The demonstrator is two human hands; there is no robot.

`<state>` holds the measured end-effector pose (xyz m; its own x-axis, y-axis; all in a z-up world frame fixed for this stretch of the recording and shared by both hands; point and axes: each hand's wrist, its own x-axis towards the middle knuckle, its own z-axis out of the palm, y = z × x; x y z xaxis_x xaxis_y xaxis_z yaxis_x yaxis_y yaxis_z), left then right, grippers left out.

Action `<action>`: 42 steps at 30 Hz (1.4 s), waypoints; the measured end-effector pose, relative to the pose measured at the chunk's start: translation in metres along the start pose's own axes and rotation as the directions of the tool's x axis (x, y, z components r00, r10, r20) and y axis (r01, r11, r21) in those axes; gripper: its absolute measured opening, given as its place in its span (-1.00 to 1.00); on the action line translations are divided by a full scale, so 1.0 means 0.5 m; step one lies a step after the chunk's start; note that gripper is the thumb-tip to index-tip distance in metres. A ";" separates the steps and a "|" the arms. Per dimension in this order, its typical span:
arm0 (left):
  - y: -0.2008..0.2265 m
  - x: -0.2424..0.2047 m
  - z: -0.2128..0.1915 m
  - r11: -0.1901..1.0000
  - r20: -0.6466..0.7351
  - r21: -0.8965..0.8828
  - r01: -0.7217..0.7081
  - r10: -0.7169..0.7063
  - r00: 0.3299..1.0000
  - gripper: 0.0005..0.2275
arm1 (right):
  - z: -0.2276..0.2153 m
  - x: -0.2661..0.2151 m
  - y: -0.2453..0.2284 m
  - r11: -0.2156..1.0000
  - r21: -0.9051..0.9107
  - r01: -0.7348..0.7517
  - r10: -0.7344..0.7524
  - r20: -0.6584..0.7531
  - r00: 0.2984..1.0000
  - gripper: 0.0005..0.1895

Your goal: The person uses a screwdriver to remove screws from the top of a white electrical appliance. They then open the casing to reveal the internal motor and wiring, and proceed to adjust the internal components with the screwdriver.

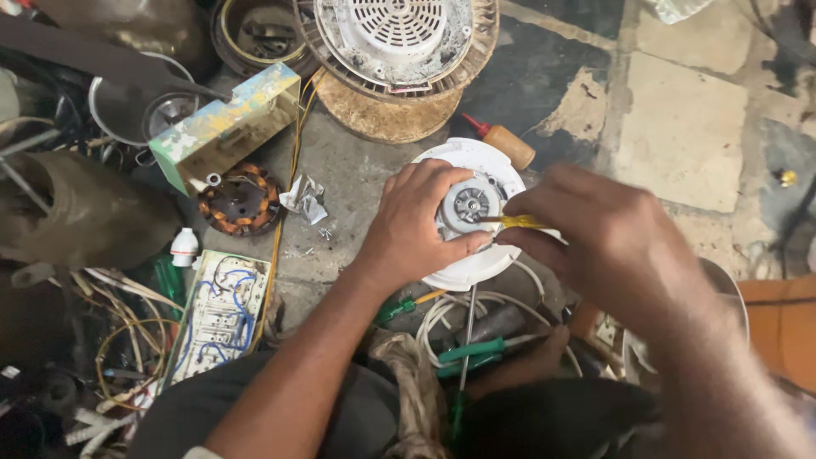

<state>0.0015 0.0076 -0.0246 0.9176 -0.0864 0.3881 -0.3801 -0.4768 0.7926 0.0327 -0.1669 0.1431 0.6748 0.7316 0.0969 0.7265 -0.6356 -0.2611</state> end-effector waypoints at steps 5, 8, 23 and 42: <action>0.006 -0.016 0.009 1.000 -0.075 -0.007 -0.005 0.005 0.997 -0.36 | -0.037 0.074 -0.039 0.860 -0.323 0.394 -0.216 0.470 0.856 -0.80; 0.004 -0.021 0.005 1.000 -0.118 -0.022 -0.020 0.017 0.993 -0.38 | -0.026 0.100 -0.060 0.771 -0.399 0.496 -0.209 0.577 0.790 -0.81; 0.008 -0.028 -0.006 0.999 -0.149 -0.013 0.046 -0.047 0.988 -0.40 | 0.043 0.119 -0.072 0.762 -0.551 0.340 0.243 0.730 0.639 -0.86; 0.003 -0.029 0.004 1.000 -0.163 -0.004 0.009 -0.010 0.987 -0.39 | 0.030 0.165 -0.095 0.832 -0.544 0.108 0.371 0.690 0.622 -0.75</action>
<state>-0.0121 0.0063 -0.0297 0.8900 0.0615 0.4517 -0.3721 -0.4743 0.7979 0.0519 -0.0726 0.1493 0.5997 0.3897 -0.6989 0.7478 -0.5837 0.3162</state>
